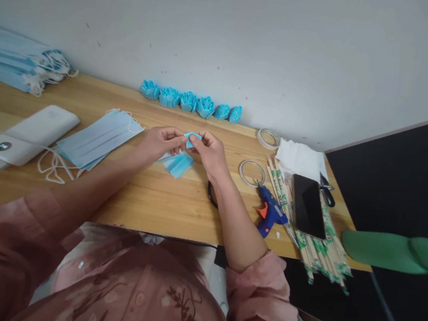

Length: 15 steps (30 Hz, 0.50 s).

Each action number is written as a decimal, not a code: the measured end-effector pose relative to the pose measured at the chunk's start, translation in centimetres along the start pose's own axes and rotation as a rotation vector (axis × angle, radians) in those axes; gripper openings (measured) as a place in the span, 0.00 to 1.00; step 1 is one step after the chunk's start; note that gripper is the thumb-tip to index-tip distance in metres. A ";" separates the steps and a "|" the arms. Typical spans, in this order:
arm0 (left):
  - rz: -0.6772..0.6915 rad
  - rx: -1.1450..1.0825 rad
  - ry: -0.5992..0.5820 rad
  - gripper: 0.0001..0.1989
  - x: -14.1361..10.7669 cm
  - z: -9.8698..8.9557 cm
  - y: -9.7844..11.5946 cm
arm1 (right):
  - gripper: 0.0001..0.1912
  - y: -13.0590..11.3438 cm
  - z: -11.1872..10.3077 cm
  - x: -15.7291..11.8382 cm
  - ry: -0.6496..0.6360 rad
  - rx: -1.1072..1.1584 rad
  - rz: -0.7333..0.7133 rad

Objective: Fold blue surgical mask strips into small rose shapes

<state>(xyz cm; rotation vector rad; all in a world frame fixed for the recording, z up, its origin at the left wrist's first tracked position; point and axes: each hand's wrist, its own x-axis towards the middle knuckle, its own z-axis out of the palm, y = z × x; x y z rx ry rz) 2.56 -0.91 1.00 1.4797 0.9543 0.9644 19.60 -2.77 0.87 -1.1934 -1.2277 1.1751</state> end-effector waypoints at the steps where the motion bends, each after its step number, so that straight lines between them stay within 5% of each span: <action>1: 0.002 0.001 0.007 0.12 0.0 0.0 0.1 | 0.21 0.1 0.0 0.0 -0.003 -0.002 -0.002; 15: 0.006 0.062 -0.043 0.15 0.1 -0.2 0.3 | 0.21 0.1 0.2 0.0 -0.010 0.068 -0.011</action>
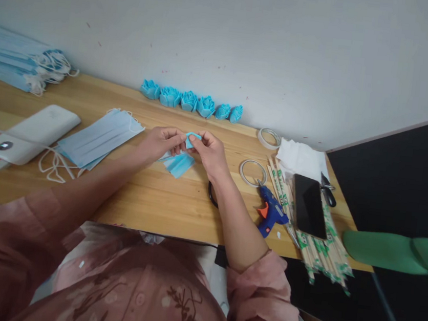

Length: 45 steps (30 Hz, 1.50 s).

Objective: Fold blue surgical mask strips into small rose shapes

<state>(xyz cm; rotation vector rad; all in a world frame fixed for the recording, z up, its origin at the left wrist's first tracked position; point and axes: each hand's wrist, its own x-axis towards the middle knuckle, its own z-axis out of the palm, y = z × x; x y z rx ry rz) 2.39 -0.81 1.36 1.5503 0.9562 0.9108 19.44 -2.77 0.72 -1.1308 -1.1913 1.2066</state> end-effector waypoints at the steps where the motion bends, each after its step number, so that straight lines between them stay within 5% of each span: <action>1: -0.006 -0.001 -0.001 0.16 -0.1 0.0 0.1 | 0.22 0.0 0.0 0.0 0.006 -0.001 0.005; 10: -0.013 -0.111 0.025 0.13 0.0 0.0 -0.4 | 0.19 -0.5 -0.1 -0.2 0.052 -0.063 -0.078; 14: 0.007 -0.179 0.077 0.15 0.2 -0.2 -0.8 | 0.14 -1.2 -0.3 -0.6 0.156 -0.297 -0.288; 21: 0.003 -0.160 0.088 0.16 0.3 -0.2 -1.1 | 0.05 -0.8 0.0 -0.7 0.108 -0.617 -0.417; 45: -0.015 -0.060 0.119 0.12 0.1 -0.2 -0.7 | 0.04 -0.7 -0.1 -0.5 0.034 -0.587 -0.389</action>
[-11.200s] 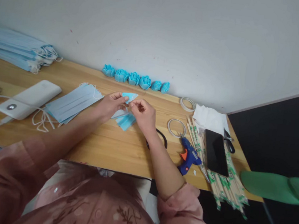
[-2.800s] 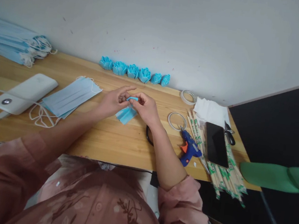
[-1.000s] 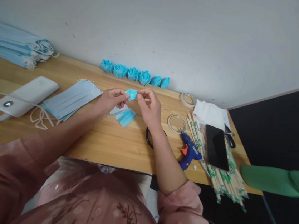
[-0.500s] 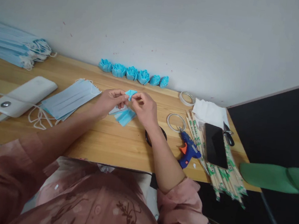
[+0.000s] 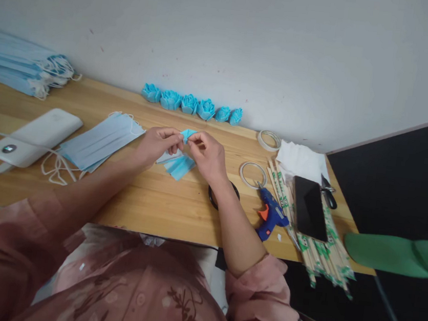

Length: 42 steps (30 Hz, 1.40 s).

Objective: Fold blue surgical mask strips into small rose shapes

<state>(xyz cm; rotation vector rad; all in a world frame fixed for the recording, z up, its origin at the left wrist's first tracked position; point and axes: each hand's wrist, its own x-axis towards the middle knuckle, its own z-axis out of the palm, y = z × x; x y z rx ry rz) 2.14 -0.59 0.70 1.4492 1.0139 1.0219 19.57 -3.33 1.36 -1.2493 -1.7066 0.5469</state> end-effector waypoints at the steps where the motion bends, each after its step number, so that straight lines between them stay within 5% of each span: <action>1: -0.001 0.003 0.000 0.12 0.0 0.0 0.0 | 0.04 0.0 0.0 0.0 0.000 -0.003 0.005; 42: -0.001 0.012 -0.036 0.12 0.0 -0.1 0.0 | 0.07 -0.3 0.0 -0.1 0.044 0.001 0.078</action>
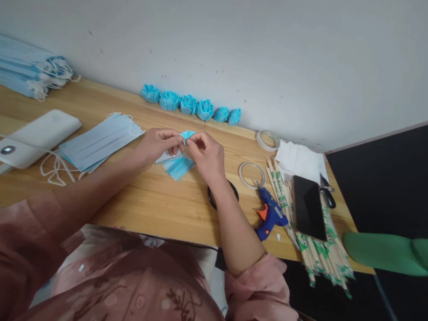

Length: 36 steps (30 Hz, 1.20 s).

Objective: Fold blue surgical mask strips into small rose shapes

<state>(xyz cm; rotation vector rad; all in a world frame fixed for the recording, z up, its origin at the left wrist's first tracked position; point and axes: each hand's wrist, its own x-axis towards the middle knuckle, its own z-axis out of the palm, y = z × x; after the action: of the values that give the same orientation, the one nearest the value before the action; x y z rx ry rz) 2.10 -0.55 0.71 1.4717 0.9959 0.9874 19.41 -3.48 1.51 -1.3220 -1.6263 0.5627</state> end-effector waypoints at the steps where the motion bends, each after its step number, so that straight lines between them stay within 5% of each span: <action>1: -0.002 0.000 0.000 0.12 0.0 0.0 0.1 | 0.07 0.0 0.0 0.0 0.001 -0.004 -0.004; 20: -0.017 -0.007 0.014 0.11 0.1 0.1 -0.3 | 0.07 0.4 0.1 0.1 0.053 0.084 0.055; 28: -0.026 -0.071 -0.006 0.11 0.2 0.0 -0.4 | 0.20 0.9 -0.2 0.5 0.051 0.313 0.152; 36: -0.060 -0.042 -0.009 0.09 0.0 0.2 0.2 | 0.20 1.3 0.1 0.5 0.041 0.331 0.151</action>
<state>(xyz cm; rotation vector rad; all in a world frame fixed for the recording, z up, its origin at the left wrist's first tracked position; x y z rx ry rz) 2.33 -0.66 0.90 1.4022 1.0016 0.9528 19.92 -2.57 0.61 -1.2038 -1.3386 0.8508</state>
